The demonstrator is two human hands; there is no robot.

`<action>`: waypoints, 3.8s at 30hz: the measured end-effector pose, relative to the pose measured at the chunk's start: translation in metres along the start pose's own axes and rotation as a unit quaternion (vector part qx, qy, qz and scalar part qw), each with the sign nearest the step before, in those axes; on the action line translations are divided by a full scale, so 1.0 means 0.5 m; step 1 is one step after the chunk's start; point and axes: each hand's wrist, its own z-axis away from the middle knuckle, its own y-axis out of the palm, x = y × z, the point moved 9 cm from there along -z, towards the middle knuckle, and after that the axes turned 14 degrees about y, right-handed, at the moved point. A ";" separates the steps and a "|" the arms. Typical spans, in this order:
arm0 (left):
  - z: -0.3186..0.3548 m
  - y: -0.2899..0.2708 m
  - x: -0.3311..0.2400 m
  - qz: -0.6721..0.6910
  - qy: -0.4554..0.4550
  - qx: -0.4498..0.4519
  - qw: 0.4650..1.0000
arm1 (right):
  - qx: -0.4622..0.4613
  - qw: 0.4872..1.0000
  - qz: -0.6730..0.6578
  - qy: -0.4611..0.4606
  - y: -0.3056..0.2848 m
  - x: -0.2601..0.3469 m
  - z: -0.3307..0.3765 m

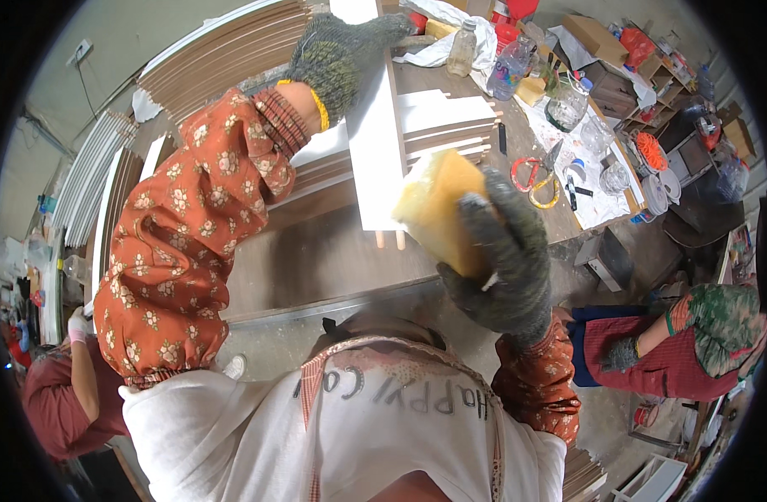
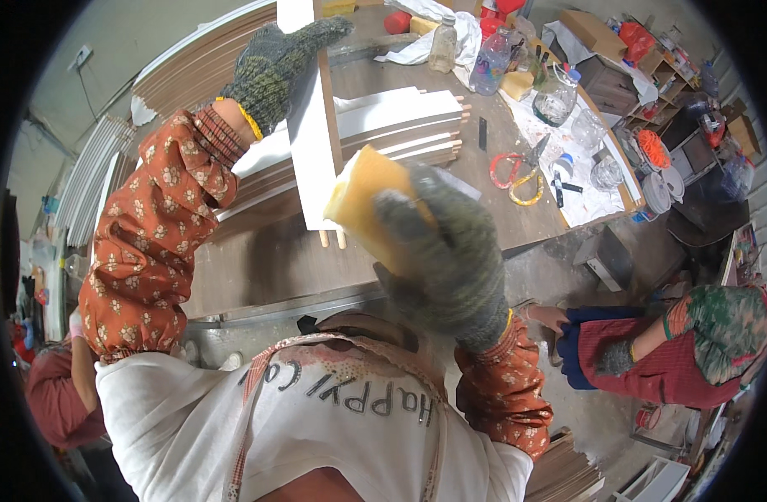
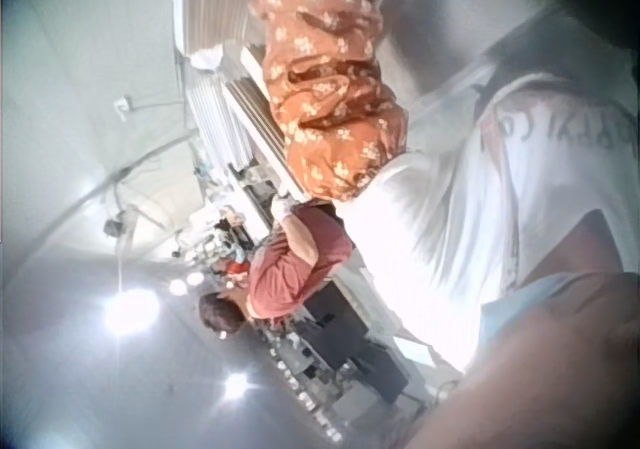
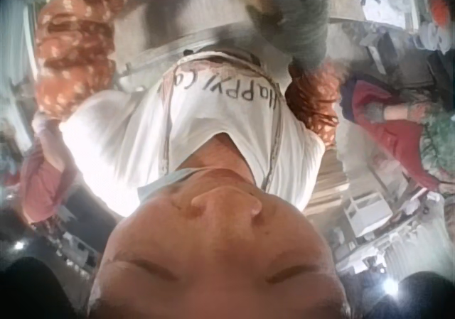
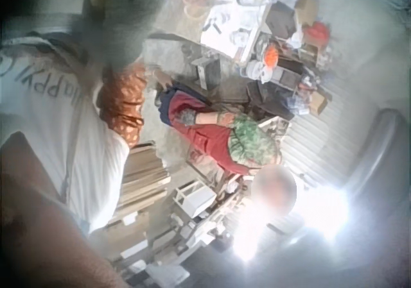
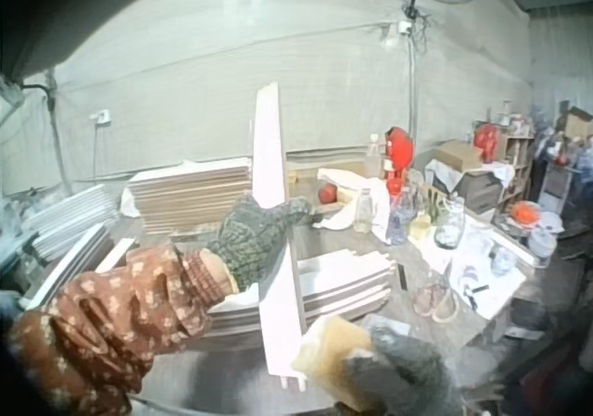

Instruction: The person prepares wood planks by applying glue to the dowels, wiping the surfaces with a cloth, and sanding the edges with a sanding block.

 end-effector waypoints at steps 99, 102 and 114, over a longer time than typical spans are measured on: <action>0.524 0.101 -0.070 0.849 -0.465 -0.246 0.047 | -0.157 0.985 -0.064 -0.021 -0.021 -0.134 -0.305; 0.452 0.090 -0.063 0.868 -0.423 -0.192 0.178 | -0.156 0.984 -0.027 -0.081 0.007 -0.085 -0.279; 0.161 0.082 -0.033 0.881 -0.245 -0.082 0.397 | -0.080 0.978 0.065 -0.179 0.051 -0.058 -0.216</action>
